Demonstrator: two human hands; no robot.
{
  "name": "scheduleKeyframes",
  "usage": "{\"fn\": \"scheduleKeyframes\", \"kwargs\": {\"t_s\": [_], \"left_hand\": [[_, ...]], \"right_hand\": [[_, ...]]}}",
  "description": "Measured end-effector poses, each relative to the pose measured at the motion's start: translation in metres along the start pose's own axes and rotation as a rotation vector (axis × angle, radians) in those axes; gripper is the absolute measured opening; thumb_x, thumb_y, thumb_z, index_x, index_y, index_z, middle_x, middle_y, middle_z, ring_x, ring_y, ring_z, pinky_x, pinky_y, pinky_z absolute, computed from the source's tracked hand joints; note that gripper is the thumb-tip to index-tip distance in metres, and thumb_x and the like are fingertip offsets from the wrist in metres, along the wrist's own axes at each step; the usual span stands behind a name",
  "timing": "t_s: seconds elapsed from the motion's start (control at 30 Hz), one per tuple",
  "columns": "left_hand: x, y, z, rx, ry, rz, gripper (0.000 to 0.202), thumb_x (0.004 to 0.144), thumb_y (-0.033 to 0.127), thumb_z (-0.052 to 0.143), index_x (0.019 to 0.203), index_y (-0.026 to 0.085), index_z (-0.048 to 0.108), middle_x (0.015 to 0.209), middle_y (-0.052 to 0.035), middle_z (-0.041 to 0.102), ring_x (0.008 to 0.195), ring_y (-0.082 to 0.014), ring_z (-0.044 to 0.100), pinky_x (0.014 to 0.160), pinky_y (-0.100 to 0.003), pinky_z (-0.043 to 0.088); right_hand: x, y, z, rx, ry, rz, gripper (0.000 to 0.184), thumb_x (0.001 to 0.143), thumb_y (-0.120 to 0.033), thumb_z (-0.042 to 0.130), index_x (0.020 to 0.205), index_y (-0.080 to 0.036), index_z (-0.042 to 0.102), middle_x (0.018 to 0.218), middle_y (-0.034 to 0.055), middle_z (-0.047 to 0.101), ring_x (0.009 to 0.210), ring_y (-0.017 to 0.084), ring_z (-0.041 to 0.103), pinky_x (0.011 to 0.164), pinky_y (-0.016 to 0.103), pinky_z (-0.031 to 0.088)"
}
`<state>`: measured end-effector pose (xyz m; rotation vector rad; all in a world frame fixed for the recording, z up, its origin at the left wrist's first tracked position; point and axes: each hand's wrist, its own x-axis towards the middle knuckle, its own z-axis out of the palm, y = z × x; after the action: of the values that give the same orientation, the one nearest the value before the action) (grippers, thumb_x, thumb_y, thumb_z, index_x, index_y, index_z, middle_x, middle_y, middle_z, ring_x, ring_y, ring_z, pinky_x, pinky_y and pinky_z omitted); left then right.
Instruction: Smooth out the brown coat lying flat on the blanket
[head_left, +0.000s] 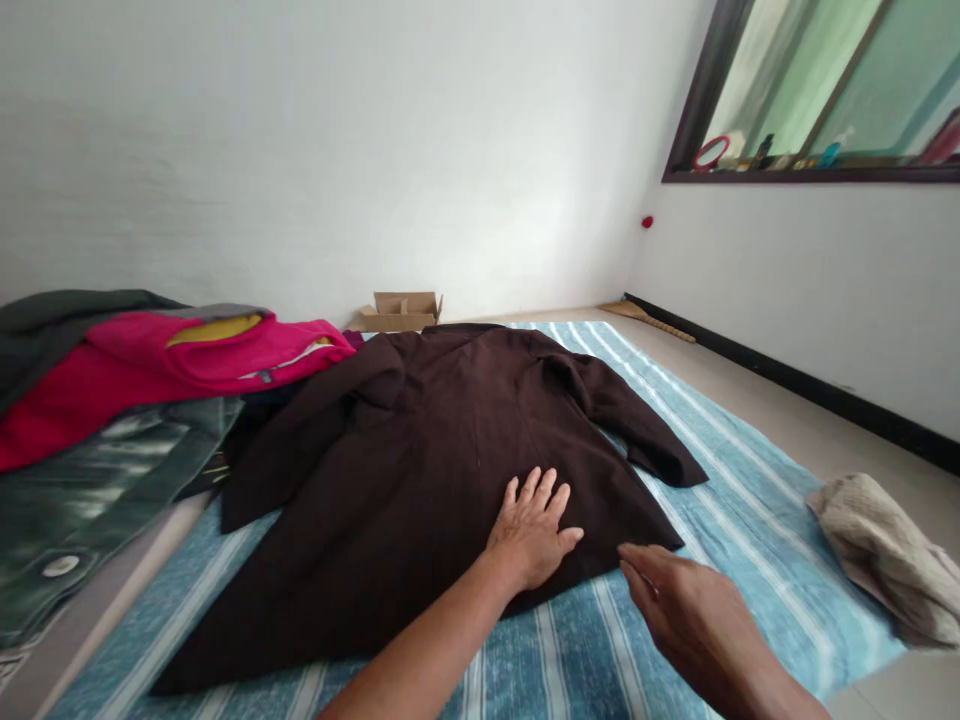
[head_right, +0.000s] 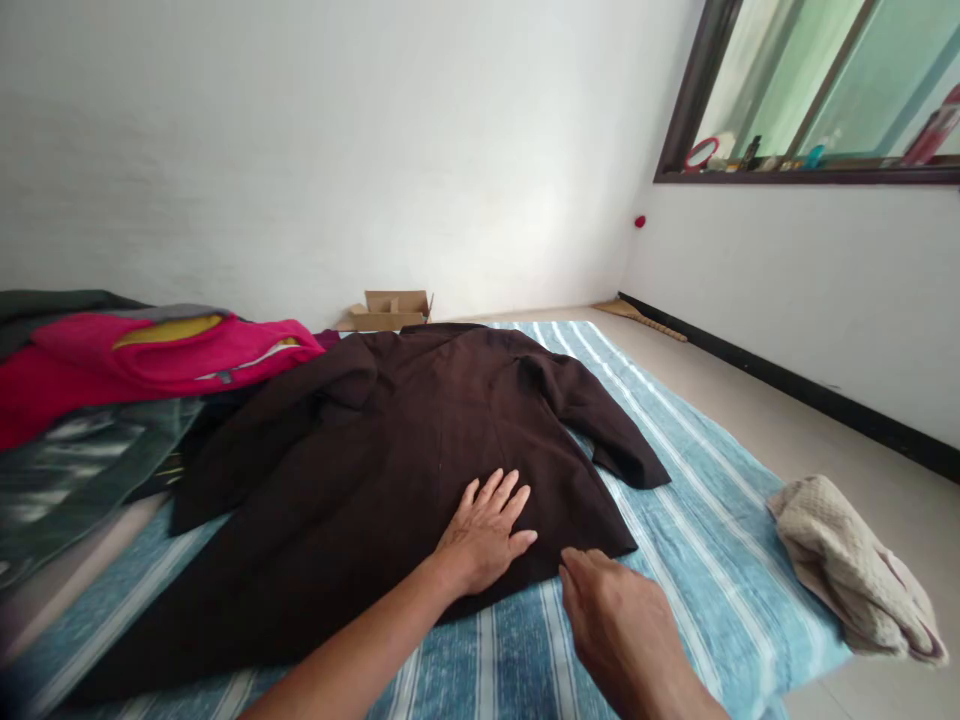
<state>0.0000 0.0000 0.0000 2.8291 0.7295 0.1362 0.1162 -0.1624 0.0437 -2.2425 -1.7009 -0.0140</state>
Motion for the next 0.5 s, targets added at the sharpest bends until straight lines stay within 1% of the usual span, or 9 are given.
{"fn": "scheduleKeyframes", "kwargs": {"t_s": [0.07, 0.1, 0.17, 0.2, 0.23, 0.3, 0.37, 0.43, 0.5], "left_hand": [[-0.001, 0.000, 0.001, -0.005, -0.002, -0.003, 0.061, 0.088, 0.057, 0.025, 0.139, 0.022, 0.031, 0.150, -0.0073, 0.021, 0.138, -0.0269, 0.011, 0.108, -0.053, 0.012], [-0.001, 0.001, 0.001, -0.007, -0.007, -0.007, 0.062, 0.088, 0.057, 0.024, 0.139, 0.021, 0.030, 0.150, -0.0080, 0.021, 0.138, -0.0273, 0.011, 0.108, -0.053, 0.012], [-0.002, 0.002, 0.000, -0.017, -0.027, -0.020, 0.066, 0.088, 0.058, 0.024, 0.140, 0.018, 0.028, 0.150, -0.0092, 0.020, 0.138, -0.0273, 0.010, 0.109, -0.052, 0.012], [-0.002, 0.003, 0.000, -0.024, -0.044, -0.026, 0.068, 0.087, 0.058, 0.024, 0.141, 0.016, 0.027, 0.150, -0.0097, 0.019, 0.138, -0.0269, 0.009, 0.109, -0.052, 0.011], [-0.003, 0.003, 0.000, -0.032, -0.063, -0.029, 0.070, 0.087, 0.059, 0.023, 0.141, 0.015, 0.026, 0.151, -0.0101, 0.018, 0.139, -0.0263, 0.007, 0.110, -0.051, 0.011], [-0.005, 0.005, -0.002, -0.053, -0.099, -0.027, 0.072, 0.087, 0.060, 0.023, 0.141, 0.013, 0.024, 0.151, -0.0107, 0.015, 0.139, -0.0250, 0.004, 0.110, -0.050, 0.010], [-0.009, 0.005, -0.004, -0.080, -0.131, -0.023, 0.071, 0.087, 0.058, 0.024, 0.141, 0.012, 0.024, 0.151, -0.0114, 0.014, 0.139, -0.0242, 0.005, 0.111, -0.049, 0.011], [-0.015, 0.001, -0.010, -0.106, -0.147, -0.023, 0.070, 0.086, 0.056, 0.028, 0.141, 0.012, 0.024, 0.151, -0.0119, 0.016, 0.139, -0.0236, 0.007, 0.110, -0.047, 0.013], [-0.024, -0.008, -0.019, -0.110, -0.125, -0.050, 0.069, 0.087, 0.054, 0.030, 0.141, 0.012, 0.024, 0.150, -0.0123, 0.017, 0.139, -0.0230, 0.009, 0.110, -0.045, 0.015]], "right_hand": [[0.020, -0.011, -0.010, 0.107, 0.056, -0.080, 0.030, 0.091, -0.028, 0.033, 0.091, -0.025, 0.063, 0.096, 0.0050, 0.067, 0.080, 0.017, 0.064, 0.069, 0.028, 0.049], [0.034, -0.013, -0.008, 0.140, 0.082, -0.114, 0.031, 0.092, -0.028, 0.031, 0.100, -0.024, 0.061, 0.107, 0.0059, 0.064, 0.092, 0.017, 0.062, 0.078, 0.028, 0.048], [0.064, -0.009, 0.010, 0.118, 0.118, -0.127, 0.036, 0.092, -0.028, 0.031, 0.117, -0.019, 0.055, 0.123, 0.0094, 0.057, 0.114, 0.019, 0.052, 0.094, 0.033, 0.041], [0.077, -0.004, 0.025, 0.072, 0.098, -0.129, 0.039, 0.091, -0.030, 0.032, 0.122, -0.016, 0.053, 0.129, 0.0115, 0.052, 0.122, 0.021, 0.044, 0.100, 0.037, 0.036], [0.088, 0.003, 0.042, 0.011, 0.049, -0.119, 0.043, 0.091, -0.033, 0.033, 0.126, -0.014, 0.049, 0.134, 0.0128, 0.047, 0.128, 0.023, 0.037, 0.103, 0.042, 0.031], [0.100, 0.019, 0.075, -0.091, -0.050, -0.027, 0.052, 0.090, -0.041, 0.033, 0.131, -0.012, 0.044, 0.140, 0.0152, 0.038, 0.132, 0.026, 0.029, 0.104, 0.047, 0.027], [0.103, 0.033, 0.098, -0.152, -0.087, -0.012, 0.056, 0.090, -0.044, 0.031, 0.135, -0.012, 0.039, 0.144, 0.0144, 0.032, 0.134, 0.026, 0.024, 0.106, 0.046, 0.024], [0.100, 0.042, 0.109, -0.185, -0.089, -0.026, 0.057, 0.089, -0.045, 0.030, 0.136, -0.013, 0.038, 0.145, 0.0136, 0.029, 0.135, 0.026, 0.022, 0.107, 0.046, 0.023], [0.097, 0.045, 0.110, -0.199, -0.082, -0.028, 0.058, 0.089, -0.046, 0.030, 0.136, -0.013, 0.038, 0.145, 0.0134, 0.030, 0.135, 0.026, 0.022, 0.107, 0.045, 0.022]]}}
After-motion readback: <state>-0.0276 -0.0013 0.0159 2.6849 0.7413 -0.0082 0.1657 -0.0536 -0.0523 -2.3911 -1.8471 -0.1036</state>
